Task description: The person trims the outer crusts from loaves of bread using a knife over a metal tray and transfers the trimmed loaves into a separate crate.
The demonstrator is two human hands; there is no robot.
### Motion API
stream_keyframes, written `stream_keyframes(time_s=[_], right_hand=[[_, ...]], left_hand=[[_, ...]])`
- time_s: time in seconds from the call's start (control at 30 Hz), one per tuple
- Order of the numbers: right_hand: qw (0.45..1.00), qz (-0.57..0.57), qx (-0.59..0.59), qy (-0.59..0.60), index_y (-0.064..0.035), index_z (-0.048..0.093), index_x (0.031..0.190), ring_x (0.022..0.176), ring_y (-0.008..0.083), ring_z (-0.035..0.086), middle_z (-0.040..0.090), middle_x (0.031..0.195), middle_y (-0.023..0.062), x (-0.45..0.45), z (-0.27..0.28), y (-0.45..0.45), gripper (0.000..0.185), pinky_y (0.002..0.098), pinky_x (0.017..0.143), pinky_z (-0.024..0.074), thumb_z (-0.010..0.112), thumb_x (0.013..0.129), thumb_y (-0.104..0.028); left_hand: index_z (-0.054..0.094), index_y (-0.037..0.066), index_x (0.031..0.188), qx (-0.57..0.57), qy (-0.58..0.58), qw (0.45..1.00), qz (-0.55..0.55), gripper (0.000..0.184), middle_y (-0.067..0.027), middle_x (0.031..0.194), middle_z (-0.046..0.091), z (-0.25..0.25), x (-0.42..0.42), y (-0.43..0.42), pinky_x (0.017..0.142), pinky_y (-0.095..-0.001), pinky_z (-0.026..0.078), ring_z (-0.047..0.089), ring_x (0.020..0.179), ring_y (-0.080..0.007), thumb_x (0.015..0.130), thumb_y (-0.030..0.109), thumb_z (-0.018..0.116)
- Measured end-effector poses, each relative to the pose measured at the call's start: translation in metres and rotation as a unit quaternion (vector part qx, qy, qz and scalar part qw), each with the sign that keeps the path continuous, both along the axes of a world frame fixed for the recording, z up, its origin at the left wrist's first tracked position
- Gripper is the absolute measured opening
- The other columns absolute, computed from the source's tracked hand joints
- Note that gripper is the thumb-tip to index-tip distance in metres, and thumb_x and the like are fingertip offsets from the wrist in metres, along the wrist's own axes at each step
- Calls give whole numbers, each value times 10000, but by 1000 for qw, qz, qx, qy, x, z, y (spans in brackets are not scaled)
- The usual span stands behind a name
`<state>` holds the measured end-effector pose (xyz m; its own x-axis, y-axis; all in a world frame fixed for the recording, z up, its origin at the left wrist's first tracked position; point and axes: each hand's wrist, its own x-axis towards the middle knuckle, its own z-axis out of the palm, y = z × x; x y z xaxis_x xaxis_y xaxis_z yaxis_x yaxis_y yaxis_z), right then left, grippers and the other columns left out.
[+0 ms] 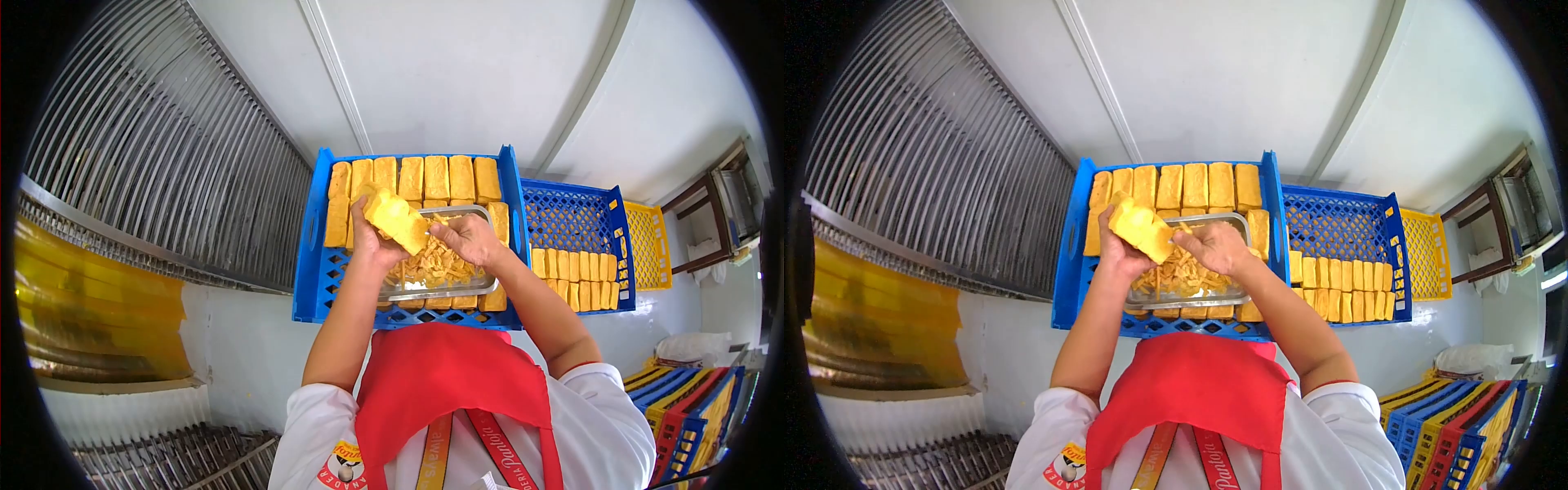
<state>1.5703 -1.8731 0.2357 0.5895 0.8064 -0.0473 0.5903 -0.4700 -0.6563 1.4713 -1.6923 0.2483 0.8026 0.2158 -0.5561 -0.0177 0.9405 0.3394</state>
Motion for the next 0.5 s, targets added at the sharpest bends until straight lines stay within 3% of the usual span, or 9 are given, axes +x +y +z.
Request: stream_keyframes(time_s=[0.17,0.23,0.3,0.33,0.4,0.43,0.5], right_hand=[[990,-59,72,-102,-54,683,736,766,394,659,671,747,197,-2,-5,-3,621,497,679,507,465,956,-592],[990,-33,66,-120,-55,684,748,764,391,661,671,745,197,-4,-4,-4,612,495,675,508,481,945,-598],[989,2,61,-135,-56,685,760,763,388,663,670,743,197,-7,0,-4,604,494,671,509,497,933,-603],[990,2,10,-142,-53,686,768,760,383,667,672,742,196,-7,2,-10,592,489,671,511,525,913,-604],[983,16,-117,-137,-41,697,812,785,371,683,690,779,193,-6,2,-21,541,469,714,537,633,834,-578],[974,27,-176,-138,-44,704,836,814,361,688,697,822,186,-5,-5,-28,510,461,741,545,668,809,-552],[962,47,-230,-137,-47,711,861,843,350,693,704,864,179,-3,-26,-44,485,453,769,553,702,785,-526]], left_hand=[[614,137,1129,-3,12,1000,-20,648,-124,1067,646,-7,-3,4,881,-541,469,602,1008,-312,826,690,469],[614,134,1130,-4,9,1000,-30,655,-127,1072,646,-9,-4,4,879,-545,469,600,1013,-318,825,693,461],[555,120,1232,34,-43,998,-6,623,-127,1145,618,-7,-11,7,900,-527,478,590,1038,-312,832,598,550],[555,120,1232,32,-38,999,2,623,-127,1145,618,-14,-13,18,900,-527,478,590,1038,-312,832,598,550],[452,106,1340,336,-85,932,102,650,-137,1229,572,-35,-24,50,940,-483,485,575,1070,-306,817,427,667],[298,105,1475,445,-21,888,117,872,-192,1338,470,-12,-41,53,986,-446,476,540,1160,-317,759,318,748],[209,127,1542,660,227,710,95,1042,-261,1403,369,-7,-72,67,1018,-470,448,491,1245,-386,701,355,779]])
